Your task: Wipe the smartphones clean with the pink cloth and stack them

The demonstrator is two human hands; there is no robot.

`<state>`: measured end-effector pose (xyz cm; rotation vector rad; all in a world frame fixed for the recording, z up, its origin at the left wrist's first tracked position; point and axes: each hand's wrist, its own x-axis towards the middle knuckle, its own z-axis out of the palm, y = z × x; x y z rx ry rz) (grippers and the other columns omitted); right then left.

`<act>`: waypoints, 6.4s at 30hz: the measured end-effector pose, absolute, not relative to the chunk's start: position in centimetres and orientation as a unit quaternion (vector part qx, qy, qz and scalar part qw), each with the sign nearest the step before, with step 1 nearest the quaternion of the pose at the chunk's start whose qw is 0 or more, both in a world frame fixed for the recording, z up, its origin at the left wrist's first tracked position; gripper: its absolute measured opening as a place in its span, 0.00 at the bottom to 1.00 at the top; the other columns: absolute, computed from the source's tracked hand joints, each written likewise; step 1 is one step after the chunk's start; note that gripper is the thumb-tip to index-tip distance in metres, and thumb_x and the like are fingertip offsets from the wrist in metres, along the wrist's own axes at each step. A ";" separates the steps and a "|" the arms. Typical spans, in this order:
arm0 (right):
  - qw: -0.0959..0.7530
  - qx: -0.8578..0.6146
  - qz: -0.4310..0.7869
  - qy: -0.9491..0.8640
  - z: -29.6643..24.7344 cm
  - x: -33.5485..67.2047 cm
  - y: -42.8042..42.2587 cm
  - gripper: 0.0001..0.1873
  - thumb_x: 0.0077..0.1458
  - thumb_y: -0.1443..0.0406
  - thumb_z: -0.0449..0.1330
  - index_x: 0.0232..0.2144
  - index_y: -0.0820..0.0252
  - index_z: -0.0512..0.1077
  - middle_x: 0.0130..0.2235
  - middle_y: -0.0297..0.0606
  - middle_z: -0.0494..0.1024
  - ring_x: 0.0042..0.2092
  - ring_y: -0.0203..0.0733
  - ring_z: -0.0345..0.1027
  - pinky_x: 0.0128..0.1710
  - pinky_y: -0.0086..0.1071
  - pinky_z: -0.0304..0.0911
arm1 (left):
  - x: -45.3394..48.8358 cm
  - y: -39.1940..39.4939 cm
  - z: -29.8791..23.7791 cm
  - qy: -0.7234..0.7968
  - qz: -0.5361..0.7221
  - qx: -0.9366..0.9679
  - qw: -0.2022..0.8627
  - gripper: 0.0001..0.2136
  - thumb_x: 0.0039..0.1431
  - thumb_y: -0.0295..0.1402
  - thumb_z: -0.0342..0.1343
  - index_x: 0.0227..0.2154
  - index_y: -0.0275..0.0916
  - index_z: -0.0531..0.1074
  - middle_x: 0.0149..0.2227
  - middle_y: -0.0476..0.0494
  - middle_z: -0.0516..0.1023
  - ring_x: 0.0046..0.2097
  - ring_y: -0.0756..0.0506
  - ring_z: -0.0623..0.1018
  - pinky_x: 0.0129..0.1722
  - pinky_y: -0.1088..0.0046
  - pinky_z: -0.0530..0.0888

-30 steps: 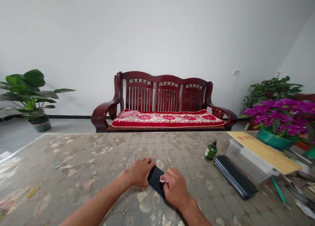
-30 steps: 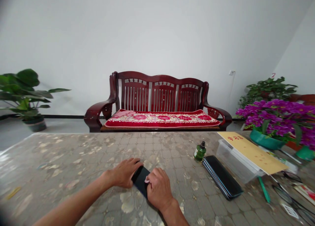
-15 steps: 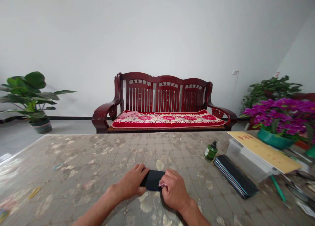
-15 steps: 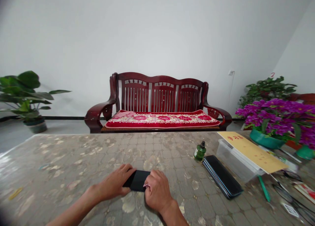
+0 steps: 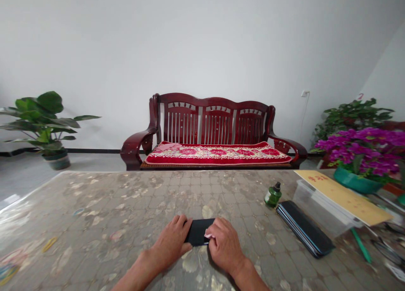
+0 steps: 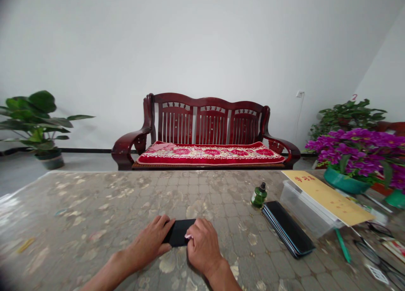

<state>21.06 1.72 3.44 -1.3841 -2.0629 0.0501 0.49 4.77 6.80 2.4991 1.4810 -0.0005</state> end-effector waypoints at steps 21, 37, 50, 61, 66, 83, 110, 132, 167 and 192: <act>0.332 -0.553 0.005 -0.764 3.2 21.1 2.2 0.15 0.46 0.79 0.55 0.29 0.55 0.71 0.33 0.33 0.71 0.39 0.40 0.63 0.40 0.31 0.54 | 3.1 2.2 6.3 0.562 -0.005 0.823 0.081 0.24 0.57 0.37 0.60 0.55 0.34 0.68 0.55 0.32 0.70 0.56 0.33 0.69 0.57 0.56 0.66; 0.321 -0.539 0.020 -0.778 3.5 20.9 1.9 0.14 0.49 0.79 0.55 0.31 0.55 0.72 0.34 0.33 0.71 0.40 0.41 0.63 0.40 0.33 0.54 | 4.0 1.1 5.9 0.578 0.030 0.812 0.077 0.20 0.55 0.37 0.58 0.51 0.37 0.70 0.48 0.36 0.72 0.51 0.34 0.70 0.52 0.58 0.68; 0.326 -0.545 0.011 -0.773 3.5 21.0 2.2 0.16 0.48 0.80 0.55 0.31 0.54 0.73 0.34 0.33 0.72 0.40 0.41 0.64 0.40 0.33 0.56 | 4.5 1.0 6.4 0.582 0.023 0.808 0.091 0.21 0.54 0.38 0.59 0.51 0.38 0.70 0.49 0.36 0.72 0.52 0.33 0.69 0.52 0.57 0.69; 0.391 -0.527 0.040 -0.753 3.5 21.1 2.4 0.16 0.53 0.79 0.55 0.35 0.54 0.74 0.35 0.33 0.76 0.39 0.41 0.67 0.41 0.32 0.57 | 4.2 0.9 6.1 0.581 0.031 0.807 0.100 0.22 0.54 0.39 0.59 0.51 0.38 0.69 0.50 0.37 0.71 0.52 0.34 0.69 0.52 0.57 0.68; 0.401 -0.543 0.024 -0.738 3.2 21.6 2.7 0.14 0.54 0.77 0.56 0.34 0.54 0.74 0.35 0.33 0.77 0.39 0.41 0.68 0.41 0.33 0.57 | 4.2 0.8 6.3 0.578 0.036 0.809 0.104 0.22 0.54 0.39 0.59 0.51 0.36 0.70 0.49 0.36 0.71 0.52 0.34 0.69 0.52 0.56 0.68; 0.329 -0.575 0.011 -0.749 3.9 20.9 2.3 0.09 0.57 0.73 0.57 0.35 0.53 0.73 0.37 0.33 0.76 0.40 0.43 0.66 0.42 0.35 0.56 | 4.2 0.6 6.4 0.577 0.052 0.809 0.098 0.21 0.54 0.35 0.59 0.51 0.34 0.71 0.49 0.36 0.71 0.52 0.33 0.69 0.51 0.55 0.68; 0.371 -0.549 -0.007 -0.749 3.8 21.2 2.4 0.12 0.52 0.78 0.55 0.29 0.56 0.68 0.33 0.32 0.73 0.37 0.40 0.65 0.38 0.31 0.56 | 3.9 1.0 6.2 0.581 0.064 0.803 0.116 0.22 0.52 0.37 0.58 0.50 0.39 0.70 0.49 0.39 0.71 0.52 0.35 0.68 0.52 0.60 0.67; 0.359 -0.571 0.053 -0.736 3.6 20.7 2.4 0.16 0.45 0.80 0.52 0.29 0.56 0.70 0.38 0.35 0.71 0.39 0.39 0.67 0.39 0.29 0.61 | 3.7 1.0 5.9 0.580 0.078 0.801 0.125 0.21 0.52 0.37 0.57 0.50 0.41 0.71 0.48 0.40 0.71 0.52 0.36 0.68 0.50 0.61 0.67; 0.398 -0.428 -0.003 -0.811 3.6 20.0 2.0 0.25 0.57 0.75 0.54 0.55 0.55 0.67 0.40 0.37 0.77 0.41 0.42 0.68 0.44 0.35 0.66 | 2.9 3.4 5.5 0.454 0.296 0.795 0.274 0.09 0.53 0.33 0.61 0.39 0.41 0.74 0.42 0.43 0.78 0.46 0.40 0.75 0.48 0.66 0.71; 0.377 -0.458 0.039 -0.804 4.6 19.6 1.6 0.10 0.66 0.67 0.53 0.36 0.55 0.74 0.35 0.34 0.78 0.36 0.38 0.71 0.38 0.29 0.60 | 2.1 3.4 3.8 0.390 0.397 0.819 0.140 0.10 0.67 0.34 0.52 0.32 0.44 0.76 0.33 0.47 0.79 0.37 0.45 0.76 0.40 0.70 0.71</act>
